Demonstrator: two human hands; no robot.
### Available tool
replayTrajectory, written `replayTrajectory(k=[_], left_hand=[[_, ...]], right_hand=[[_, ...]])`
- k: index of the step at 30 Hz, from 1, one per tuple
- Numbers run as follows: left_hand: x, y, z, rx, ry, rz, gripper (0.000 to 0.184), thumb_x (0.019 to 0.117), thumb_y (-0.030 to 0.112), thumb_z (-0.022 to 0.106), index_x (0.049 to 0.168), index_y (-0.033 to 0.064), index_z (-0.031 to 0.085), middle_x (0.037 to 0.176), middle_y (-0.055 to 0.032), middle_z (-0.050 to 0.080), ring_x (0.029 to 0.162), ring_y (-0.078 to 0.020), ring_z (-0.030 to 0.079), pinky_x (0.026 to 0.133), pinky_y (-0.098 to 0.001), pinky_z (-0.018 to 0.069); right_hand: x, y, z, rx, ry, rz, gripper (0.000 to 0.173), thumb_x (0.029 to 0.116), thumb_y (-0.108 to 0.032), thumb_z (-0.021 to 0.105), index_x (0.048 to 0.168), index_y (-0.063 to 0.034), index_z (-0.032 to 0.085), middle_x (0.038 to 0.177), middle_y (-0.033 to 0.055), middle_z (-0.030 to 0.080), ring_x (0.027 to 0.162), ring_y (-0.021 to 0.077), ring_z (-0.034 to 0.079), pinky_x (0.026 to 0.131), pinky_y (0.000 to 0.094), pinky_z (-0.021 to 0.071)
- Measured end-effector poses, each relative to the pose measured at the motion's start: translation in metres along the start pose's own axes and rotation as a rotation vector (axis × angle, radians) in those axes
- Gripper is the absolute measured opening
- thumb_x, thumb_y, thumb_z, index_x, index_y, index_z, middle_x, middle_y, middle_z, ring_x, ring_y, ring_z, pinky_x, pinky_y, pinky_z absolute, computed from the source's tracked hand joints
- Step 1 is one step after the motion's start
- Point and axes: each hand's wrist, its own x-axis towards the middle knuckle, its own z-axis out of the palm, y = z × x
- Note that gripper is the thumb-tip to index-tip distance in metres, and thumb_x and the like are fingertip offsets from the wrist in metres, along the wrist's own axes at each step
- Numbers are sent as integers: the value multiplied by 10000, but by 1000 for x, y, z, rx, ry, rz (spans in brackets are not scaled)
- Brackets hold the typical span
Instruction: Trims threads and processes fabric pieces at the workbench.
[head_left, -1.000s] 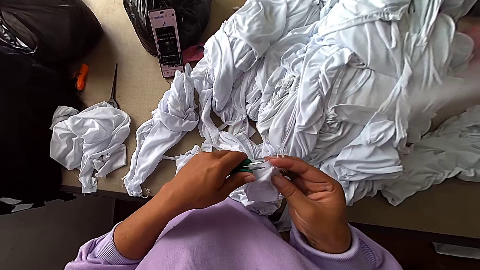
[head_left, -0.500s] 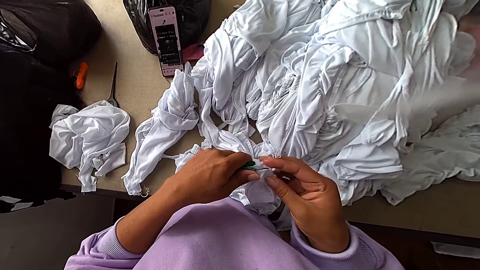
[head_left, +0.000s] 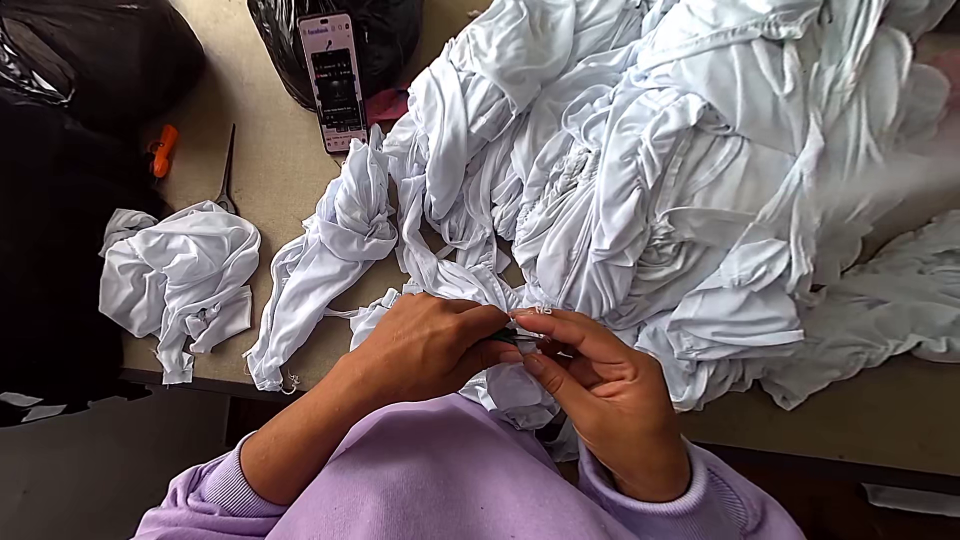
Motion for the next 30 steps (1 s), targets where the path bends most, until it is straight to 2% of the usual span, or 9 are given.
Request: replayTrajectory(k=[4,8,11,12,15,19,21,24,30], left_hand=[[2,3,15,-265,77,60,413,972,331,664,1147,-43,650,931,-74,692,828,-108,663,716,-288,570],[8,6,39,-389,270,54,180,831,-33,675,1008,-66,667,835,-101,680,718,-98,634,646,-236,546],[8,6,35,-404,326,-12,167,847,-38,659,1013,-63,665,826,-89,671,699,-65,613,631,-197,529],[8,5,33,-401,357,-33,178,849,-39,659,1025,-65,666,826,-90,674,691,-60,612,623,-191,524],[10,5,32,-385,435,-38,228,849,-53,647,1075,-78,668,832,-100,685,668,-59,595,607,-195,504],[16,18,39,-369,392,39,179,836,-31,655,1010,-62,687,830,-98,681,713,-93,623,645,-227,534],[17,24,40,-389,363,70,177,814,-39,666,987,-68,691,813,-103,667,724,-114,626,657,-236,535],[14,25,36,-399,357,72,163,785,-40,695,944,-73,698,787,-102,640,723,-116,613,651,-219,520],[6,17,28,-533,373,8,75,858,27,709,846,-45,692,908,-97,622,868,-92,595,757,-187,509]], right_hand=[[-1,3,0,69,115,8,366,936,-125,724,1298,-110,670,1191,-35,678,930,43,680,837,198,597],[-8,1,-18,84,127,32,368,963,-230,708,1320,-152,666,1204,-37,701,965,80,707,837,231,612],[-35,-7,-81,-326,-74,134,279,1004,-410,621,1018,-175,771,994,-47,747,878,59,713,773,232,612],[-44,-17,-103,-534,-264,225,377,1013,-439,582,978,-124,786,938,12,758,816,100,711,733,291,597],[-49,-39,-113,-787,-654,474,504,1011,-425,593,1211,20,721,1068,264,731,928,456,715,783,671,522],[-42,-7,-60,-411,-124,105,473,950,-561,638,1232,-182,659,1108,-36,716,1005,78,696,833,252,601],[-28,-3,-31,-161,-65,68,518,906,-520,718,1335,-292,539,1190,-137,644,1076,10,645,898,203,570],[-18,-4,-5,-53,35,62,499,854,-388,805,1256,-277,533,1093,-151,664,1000,-11,663,869,177,576],[-11,4,-9,-382,124,-99,259,937,-219,671,1157,-122,573,993,-69,636,917,-42,621,824,132,533]])
